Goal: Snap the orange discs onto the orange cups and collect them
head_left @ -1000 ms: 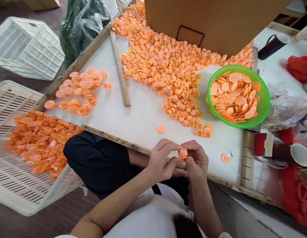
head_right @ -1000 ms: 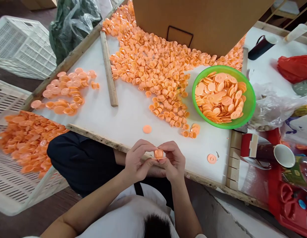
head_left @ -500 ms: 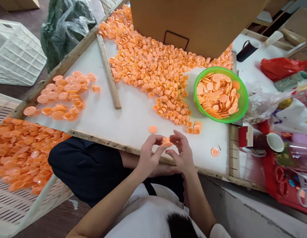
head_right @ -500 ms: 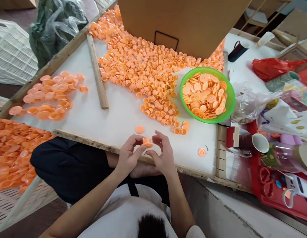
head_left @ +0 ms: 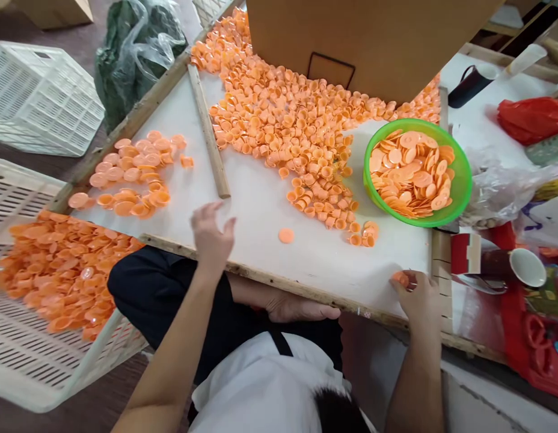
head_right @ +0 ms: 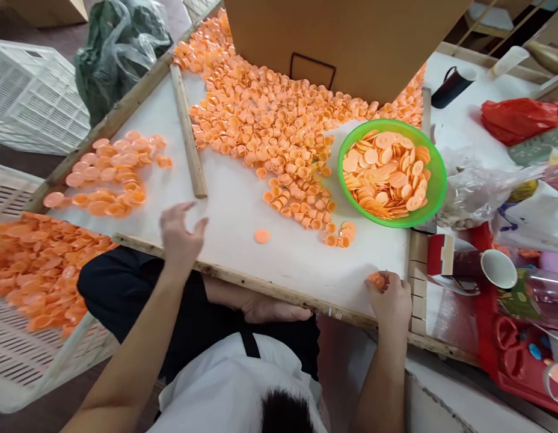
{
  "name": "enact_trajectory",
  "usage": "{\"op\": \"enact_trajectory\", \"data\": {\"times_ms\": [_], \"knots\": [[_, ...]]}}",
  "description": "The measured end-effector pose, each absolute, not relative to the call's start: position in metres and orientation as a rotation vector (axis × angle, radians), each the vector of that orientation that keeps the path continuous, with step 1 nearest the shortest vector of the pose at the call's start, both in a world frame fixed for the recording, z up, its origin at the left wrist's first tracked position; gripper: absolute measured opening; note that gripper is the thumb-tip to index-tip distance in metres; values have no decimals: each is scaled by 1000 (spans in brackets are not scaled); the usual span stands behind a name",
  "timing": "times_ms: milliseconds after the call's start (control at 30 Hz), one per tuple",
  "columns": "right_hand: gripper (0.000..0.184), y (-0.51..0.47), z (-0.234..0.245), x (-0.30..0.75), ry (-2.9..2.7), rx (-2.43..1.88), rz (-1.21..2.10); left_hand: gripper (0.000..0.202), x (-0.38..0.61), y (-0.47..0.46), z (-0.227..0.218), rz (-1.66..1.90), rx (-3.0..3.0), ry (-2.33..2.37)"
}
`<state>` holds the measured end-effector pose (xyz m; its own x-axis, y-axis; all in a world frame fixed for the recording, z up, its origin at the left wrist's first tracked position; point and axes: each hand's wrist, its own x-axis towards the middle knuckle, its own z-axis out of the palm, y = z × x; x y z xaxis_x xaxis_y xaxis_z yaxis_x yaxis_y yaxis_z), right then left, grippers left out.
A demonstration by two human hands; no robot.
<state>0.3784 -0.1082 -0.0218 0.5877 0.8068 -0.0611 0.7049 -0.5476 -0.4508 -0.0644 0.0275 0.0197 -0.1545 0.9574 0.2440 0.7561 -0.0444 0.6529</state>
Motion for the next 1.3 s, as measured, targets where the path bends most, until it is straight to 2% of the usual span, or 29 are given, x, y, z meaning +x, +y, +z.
{"op": "enact_trajectory", "data": {"times_ms": [133,267,433,800,1000,1167,1300], "knots": [[48,-100,-11,371,-1152,-2378,407,35,-19,20,-3,863,2025,1723],[55,-94,3,353,-912,-2098,597,43,13,17,-9,778,2042,1692],[50,-83,11,321,-834,-1758,820,35,40,32,-4,868,2115,1517],[46,-83,6,297,-808,-1649,983,15,72,71,-6,704,2279,1551],[33,-69,12,259,-600,-1367,1216,6,73,41,15,1017,1773,1290],[21,-59,14,233,-594,-1309,1346,24,69,3,30,951,1024,1082],[17,-58,14,221,-741,-1311,1306,30,64,-10,29,937,818,1056]]}}
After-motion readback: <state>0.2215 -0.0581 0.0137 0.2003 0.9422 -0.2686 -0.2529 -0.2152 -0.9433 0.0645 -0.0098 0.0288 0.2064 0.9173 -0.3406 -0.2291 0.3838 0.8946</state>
